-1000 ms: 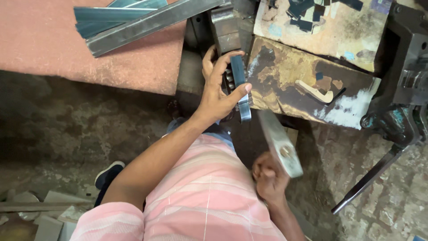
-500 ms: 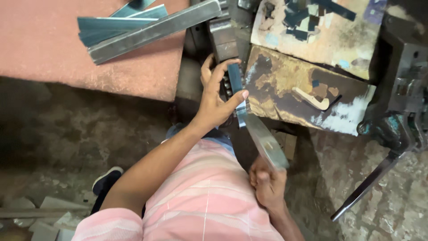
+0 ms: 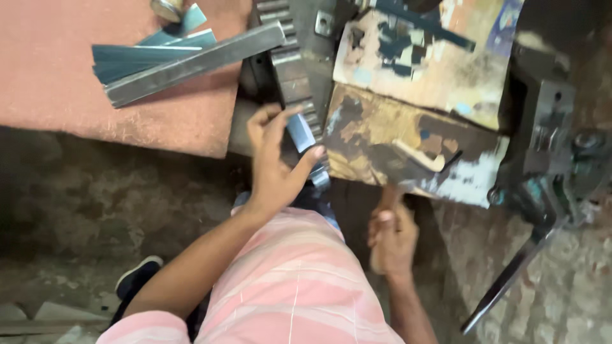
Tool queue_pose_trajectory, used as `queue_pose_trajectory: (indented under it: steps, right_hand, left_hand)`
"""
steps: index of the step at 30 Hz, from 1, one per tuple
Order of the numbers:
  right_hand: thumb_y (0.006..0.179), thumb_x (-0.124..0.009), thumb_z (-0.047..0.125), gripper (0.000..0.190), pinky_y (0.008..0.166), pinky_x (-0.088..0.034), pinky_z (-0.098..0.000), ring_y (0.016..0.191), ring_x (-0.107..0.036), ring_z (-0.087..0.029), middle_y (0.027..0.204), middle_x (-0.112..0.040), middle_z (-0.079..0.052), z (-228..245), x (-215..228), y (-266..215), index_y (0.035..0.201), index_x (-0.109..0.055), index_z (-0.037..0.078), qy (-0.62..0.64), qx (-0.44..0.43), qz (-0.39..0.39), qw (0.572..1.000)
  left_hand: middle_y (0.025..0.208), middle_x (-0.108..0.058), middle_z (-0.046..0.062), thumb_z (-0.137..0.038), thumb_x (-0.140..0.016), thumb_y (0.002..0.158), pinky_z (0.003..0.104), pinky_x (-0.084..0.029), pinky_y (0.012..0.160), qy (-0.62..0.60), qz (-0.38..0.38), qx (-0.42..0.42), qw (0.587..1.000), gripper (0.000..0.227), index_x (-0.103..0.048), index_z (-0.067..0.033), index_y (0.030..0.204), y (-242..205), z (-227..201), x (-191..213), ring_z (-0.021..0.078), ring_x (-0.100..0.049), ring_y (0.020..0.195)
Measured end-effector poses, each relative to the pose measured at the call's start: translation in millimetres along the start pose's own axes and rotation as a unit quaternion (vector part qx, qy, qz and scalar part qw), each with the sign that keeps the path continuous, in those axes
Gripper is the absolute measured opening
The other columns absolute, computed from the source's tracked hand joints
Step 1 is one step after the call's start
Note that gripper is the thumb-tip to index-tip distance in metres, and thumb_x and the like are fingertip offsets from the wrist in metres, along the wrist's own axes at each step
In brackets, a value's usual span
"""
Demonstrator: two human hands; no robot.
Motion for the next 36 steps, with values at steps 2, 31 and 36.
queue_pose_trajectory:
  steps: [2, 31, 36]
  right_hand:
    - [0.101, -0.063, 0.044, 0.041, 0.048, -0.044, -0.0288, 0.055, -0.055, -0.013, 0.068, -0.06, -0.004, -1, 47, 28, 0.091, -0.058, 0.005, -0.116, 0.0, -0.082, 0.99]
    - [0.081, -0.073, 0.001, 0.03, 0.098, -0.047, -0.0482, 0.113, -0.057, -0.039, 0.123, -0.065, -0.015, 9, 141, 156, 0.109, -0.077, 0.008, -0.324, 0.317, 0.097, 0.886]
    - [0.086, -0.074, 0.007, 0.022, 0.104, -0.042, -0.051, 0.12, -0.052, -0.041, 0.131, -0.06, -0.019, 6, 136, 159, 0.108, -0.076, 0.009, -0.346, 0.289, 0.093, 0.888]
  left_hand:
    - [0.107, -0.06, 0.013, -0.014, -0.086, 0.089, 0.029, -0.053, 0.083, -0.007, -0.001, 0.09, 0.996, 0.059, -0.059, -0.0091, 0.142, -16, -3, 3, 0.0155, -0.058, 0.094]
    - [0.113, -0.068, 0.015, -0.035, -0.081, 0.074, 0.048, -0.043, 0.097, 0.313, 0.142, -0.198, 0.918, 0.059, -0.071, -0.0038, 0.123, -15, -68, -223, 0.0342, -0.057, 0.111]
    - [0.111, -0.066, 0.011, -0.031, -0.082, 0.068, 0.056, -0.03, 0.103, 0.293, 0.209, -0.183, 0.915, 0.056, -0.073, -0.0056, 0.117, 4, -47, -251, 0.0336, -0.05, 0.119]
Point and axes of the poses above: each hand's wrist, its own y-axis towards the middle knuckle, its own x-axis out of the back of the hand, z = x × y, the point moved 4 cm from there along y, towards the middle knuckle
